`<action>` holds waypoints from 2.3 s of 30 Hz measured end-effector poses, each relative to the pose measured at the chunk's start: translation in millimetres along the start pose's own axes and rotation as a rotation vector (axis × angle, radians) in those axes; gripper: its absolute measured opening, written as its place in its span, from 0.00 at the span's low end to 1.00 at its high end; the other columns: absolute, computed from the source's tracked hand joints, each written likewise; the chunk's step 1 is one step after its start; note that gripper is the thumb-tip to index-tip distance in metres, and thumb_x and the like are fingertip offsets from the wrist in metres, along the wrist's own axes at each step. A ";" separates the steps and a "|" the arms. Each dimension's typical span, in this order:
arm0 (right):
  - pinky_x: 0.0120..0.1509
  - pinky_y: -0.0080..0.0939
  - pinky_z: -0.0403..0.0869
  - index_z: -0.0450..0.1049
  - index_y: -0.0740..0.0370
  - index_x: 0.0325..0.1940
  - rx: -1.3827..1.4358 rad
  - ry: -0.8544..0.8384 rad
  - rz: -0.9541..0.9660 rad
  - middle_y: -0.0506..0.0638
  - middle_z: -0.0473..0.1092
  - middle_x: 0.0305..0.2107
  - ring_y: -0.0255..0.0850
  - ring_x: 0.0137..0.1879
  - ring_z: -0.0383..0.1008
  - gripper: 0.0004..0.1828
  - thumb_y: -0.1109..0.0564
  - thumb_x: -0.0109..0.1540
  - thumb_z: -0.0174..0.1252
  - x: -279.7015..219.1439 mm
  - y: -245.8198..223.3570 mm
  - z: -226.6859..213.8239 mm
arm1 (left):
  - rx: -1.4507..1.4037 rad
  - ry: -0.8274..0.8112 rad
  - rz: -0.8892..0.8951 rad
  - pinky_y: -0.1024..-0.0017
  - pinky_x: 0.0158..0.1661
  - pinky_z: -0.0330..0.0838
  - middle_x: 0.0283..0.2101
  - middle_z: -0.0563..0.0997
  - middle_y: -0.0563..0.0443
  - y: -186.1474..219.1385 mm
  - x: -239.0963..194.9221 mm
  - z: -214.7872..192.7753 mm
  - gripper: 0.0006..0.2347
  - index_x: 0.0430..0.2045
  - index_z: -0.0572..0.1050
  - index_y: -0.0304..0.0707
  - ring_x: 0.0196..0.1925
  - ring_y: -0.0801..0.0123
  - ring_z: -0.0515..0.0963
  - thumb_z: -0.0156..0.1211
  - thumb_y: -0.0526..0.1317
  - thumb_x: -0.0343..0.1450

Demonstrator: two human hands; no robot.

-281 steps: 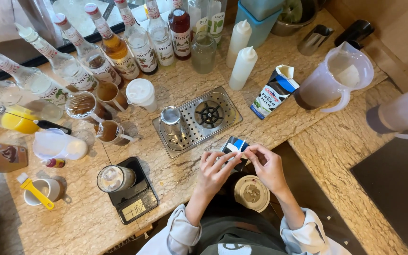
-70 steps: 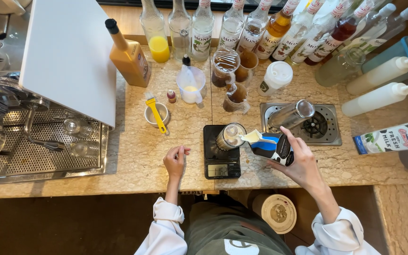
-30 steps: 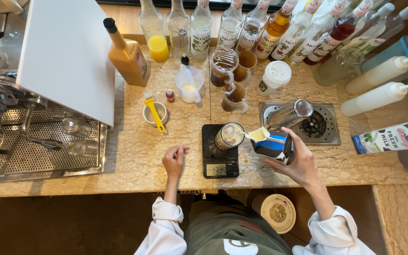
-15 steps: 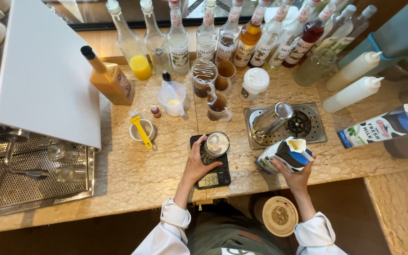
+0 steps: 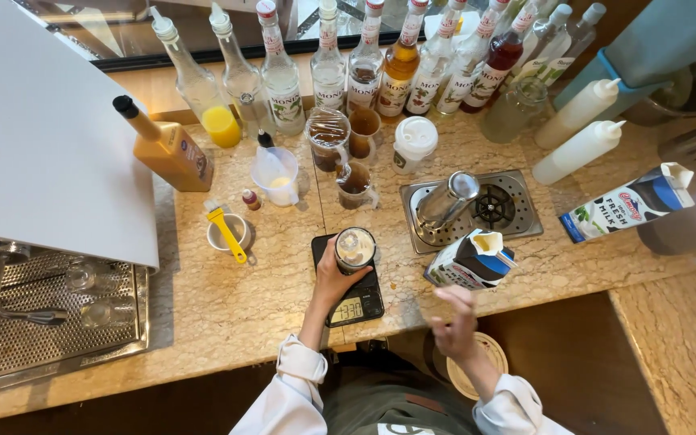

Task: Preparing a drink by weighing ingredients on a scale, pouring milk from a carton, and retrieving items from storage cabinets.

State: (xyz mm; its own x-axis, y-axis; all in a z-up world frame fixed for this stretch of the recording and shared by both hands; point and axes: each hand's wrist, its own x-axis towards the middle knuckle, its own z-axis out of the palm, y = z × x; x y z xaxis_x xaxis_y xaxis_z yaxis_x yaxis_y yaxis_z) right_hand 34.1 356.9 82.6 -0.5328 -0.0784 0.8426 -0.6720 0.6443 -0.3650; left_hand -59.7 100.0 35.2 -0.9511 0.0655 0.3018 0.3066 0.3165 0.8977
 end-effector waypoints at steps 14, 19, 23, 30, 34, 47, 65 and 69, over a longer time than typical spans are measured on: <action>0.58 0.53 0.73 0.66 0.61 0.67 0.210 -0.338 0.366 0.53 0.69 0.44 0.51 0.50 0.75 0.23 0.64 0.66 0.52 5.4 -11.6 47.8 | -0.012 0.132 -0.047 0.49 0.54 0.76 0.48 0.82 0.34 0.1 2.8 10.2 0.37 0.53 0.74 0.40 0.53 0.39 0.81 0.85 0.47 0.49; 0.55 0.44 0.75 0.75 0.57 0.58 0.210 -0.382 0.446 0.47 0.72 0.37 0.46 0.46 0.79 0.17 0.65 0.66 0.51 -6.2 -21.0 1.9 | -0.012 0.043 -0.022 0.49 0.51 0.78 0.45 0.84 0.36 25.8 -1.6 11.2 0.37 0.51 0.75 0.41 0.50 0.40 0.83 0.85 0.46 0.46; 0.52 0.47 0.77 0.78 0.57 0.50 0.151 -0.395 0.476 0.47 0.73 0.31 0.48 0.40 0.79 0.13 0.66 0.66 0.52 -21.9 -30.7 -37.7 | -0.024 -0.070 -0.012 0.52 0.52 0.78 0.44 0.84 0.39 46.6 -17.2 19.9 0.36 0.50 0.76 0.44 0.50 0.44 0.83 0.85 0.46 0.46; 0.53 0.41 0.74 0.77 0.64 0.44 0.033 -0.286 0.558 0.50 0.78 0.33 0.40 0.39 0.78 0.09 0.64 0.67 0.51 -62.6 -51.5 -120.4 | -0.076 -0.460 0.111 0.69 0.52 0.72 0.50 0.81 0.47 100.6 -55.5 49.3 0.33 0.52 0.72 0.40 0.52 0.61 0.81 0.80 0.38 0.52; 0.64 0.40 0.70 0.79 0.56 0.54 -0.010 -0.097 0.907 0.47 0.79 0.39 0.37 0.48 0.79 0.16 0.52 0.69 0.49 -84.9 -82.2 -170.7 | -0.212 -0.657 0.190 0.66 0.62 0.66 0.57 0.78 0.44 144.8 -79.2 88.8 0.36 0.57 0.68 0.35 0.61 0.58 0.76 0.80 0.36 0.53; 0.77 0.50 0.60 0.57 0.66 0.72 0.003 0.461 1.024 0.59 0.61 0.67 0.47 0.74 0.60 0.44 0.27 0.68 0.38 -134.9 -188.6 -353.9 | -0.363 -1.189 0.333 0.65 0.59 0.69 0.56 0.80 0.48 270.1 -226.1 300.4 0.37 0.56 0.69 0.41 0.60 0.57 0.78 0.81 0.42 0.51; 0.38 0.33 0.64 0.71 0.61 0.32 -0.019 1.580 0.935 0.46 0.68 0.28 0.32 0.30 0.67 0.40 0.23 0.66 0.34 -360.6 -255.3 -589.5 | -0.544 -2.046 0.688 0.69 0.53 0.69 0.52 0.78 0.50 434.9 -491.4 536.6 0.36 0.55 0.70 0.42 0.55 0.61 0.78 0.80 0.37 0.51; 0.40 0.38 0.61 0.60 0.54 0.25 -0.229 1.945 0.870 0.46 0.59 0.21 0.35 0.29 0.60 0.28 0.36 0.71 0.38 -423.1 -293.9 -624.6 | -0.648 -2.195 0.798 0.65 0.56 0.71 0.55 0.77 0.46 488.6 -567.4 583.6 0.39 0.55 0.69 0.40 0.59 0.57 0.77 0.83 0.34 0.49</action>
State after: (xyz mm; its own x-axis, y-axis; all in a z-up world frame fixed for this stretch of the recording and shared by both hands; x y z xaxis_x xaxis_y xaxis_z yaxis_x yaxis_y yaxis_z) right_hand 778.2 675.9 80.7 0.5766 0.7963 -0.1828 -0.4739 0.1437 -0.8688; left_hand 608.4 769.8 115.2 0.7777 0.5791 0.2444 0.0376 -0.4310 0.9015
